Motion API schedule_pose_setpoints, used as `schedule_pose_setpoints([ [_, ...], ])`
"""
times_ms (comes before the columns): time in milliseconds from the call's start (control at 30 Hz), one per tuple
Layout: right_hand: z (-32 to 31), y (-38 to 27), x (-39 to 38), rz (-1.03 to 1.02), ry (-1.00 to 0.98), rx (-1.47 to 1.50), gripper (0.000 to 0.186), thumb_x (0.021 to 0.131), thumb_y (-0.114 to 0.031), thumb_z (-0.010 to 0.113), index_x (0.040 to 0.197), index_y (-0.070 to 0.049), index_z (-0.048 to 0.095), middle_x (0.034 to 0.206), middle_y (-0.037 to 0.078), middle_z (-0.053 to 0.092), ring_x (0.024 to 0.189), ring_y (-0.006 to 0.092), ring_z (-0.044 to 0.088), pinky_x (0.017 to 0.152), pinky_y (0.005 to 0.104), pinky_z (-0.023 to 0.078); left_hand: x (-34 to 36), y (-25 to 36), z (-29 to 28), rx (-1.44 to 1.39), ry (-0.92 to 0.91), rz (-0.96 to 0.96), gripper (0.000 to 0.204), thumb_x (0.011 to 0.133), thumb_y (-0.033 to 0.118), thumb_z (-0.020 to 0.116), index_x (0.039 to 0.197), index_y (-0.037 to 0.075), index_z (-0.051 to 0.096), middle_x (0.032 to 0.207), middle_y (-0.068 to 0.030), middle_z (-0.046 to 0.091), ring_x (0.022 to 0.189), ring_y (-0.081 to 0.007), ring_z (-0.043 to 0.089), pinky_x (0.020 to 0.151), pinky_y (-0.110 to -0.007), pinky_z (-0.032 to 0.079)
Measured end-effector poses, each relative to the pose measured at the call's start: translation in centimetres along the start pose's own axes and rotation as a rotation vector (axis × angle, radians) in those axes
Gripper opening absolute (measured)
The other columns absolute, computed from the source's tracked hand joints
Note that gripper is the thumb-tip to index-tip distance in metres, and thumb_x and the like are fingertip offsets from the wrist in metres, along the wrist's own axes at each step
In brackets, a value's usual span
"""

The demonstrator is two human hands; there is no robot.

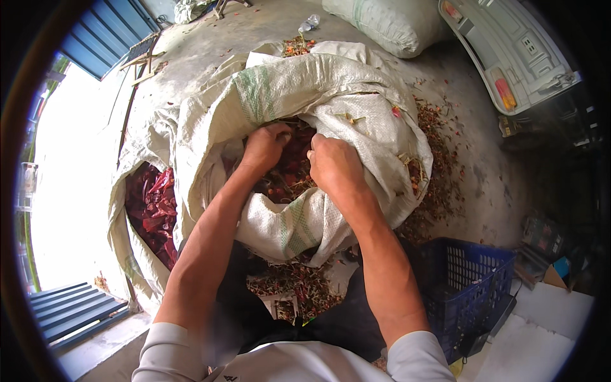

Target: The person sits on the floor and removes stems from dried red chili peppers by hand, taking them from a large white sack and discarding the stems onto the floor.

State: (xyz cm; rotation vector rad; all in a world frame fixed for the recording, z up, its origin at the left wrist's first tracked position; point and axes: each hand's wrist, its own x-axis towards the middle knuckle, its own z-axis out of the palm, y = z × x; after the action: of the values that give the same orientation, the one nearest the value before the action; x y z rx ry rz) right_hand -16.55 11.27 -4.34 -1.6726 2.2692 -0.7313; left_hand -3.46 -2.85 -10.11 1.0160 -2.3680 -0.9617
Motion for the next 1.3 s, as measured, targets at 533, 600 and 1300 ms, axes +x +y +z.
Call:
schedule_pose_setpoints([
  [533, -1.2, -2.5, 0.7, 0.378, -0.051, 1.092, 0.026, 0.091, -0.018, 0.068, 0.105, 0.004, 0.066, 0.085, 0.019, 0.072, 0.07, 0.0309, 0.072, 0.071, 0.0401, 0.057, -3.4, 7.4, -5.6, -0.813, -0.2, -0.18, 0.024, 0.097, 0.012, 0.065, 0.117, -0.001, 0.064, 0.102, -0.0052, 0.07, 0.085, -0.0094, 0.065, 0.079, -0.024, 0.054],
  [600, -1.4, -2.4, 0.7, 0.368, -0.041, 1.06, 0.024, 0.092, -0.018, 0.067, 0.103, 0.003, 0.066, 0.086, 0.017, 0.072, 0.072, 0.0288, 0.072, 0.071, 0.0397, 0.057, -3.3, 7.3, -5.4, -0.79, -0.141, -0.199, 0.024, 0.097, 0.013, 0.064, 0.116, -0.001, 0.065, 0.102, -0.0044, 0.07, 0.086, -0.0088, 0.065, 0.078, -0.024, 0.053],
  [1300, -1.7, -2.9, 1.1, -0.195, 0.473, 0.192, 0.029, 0.096, -0.027, 0.063, 0.08, -0.003, 0.06, 0.07, 0.017, 0.062, 0.067, 0.0372, 0.063, 0.062, 0.0467, 0.05, -2.8, 8.1, -6.1, -0.057, -0.053, 0.225, 0.016, 0.087, 0.008, 0.069, 0.1, 0.0, 0.062, 0.084, -0.0189, 0.069, 0.079, -0.0353, 0.069, 0.072, -0.038, 0.054],
])
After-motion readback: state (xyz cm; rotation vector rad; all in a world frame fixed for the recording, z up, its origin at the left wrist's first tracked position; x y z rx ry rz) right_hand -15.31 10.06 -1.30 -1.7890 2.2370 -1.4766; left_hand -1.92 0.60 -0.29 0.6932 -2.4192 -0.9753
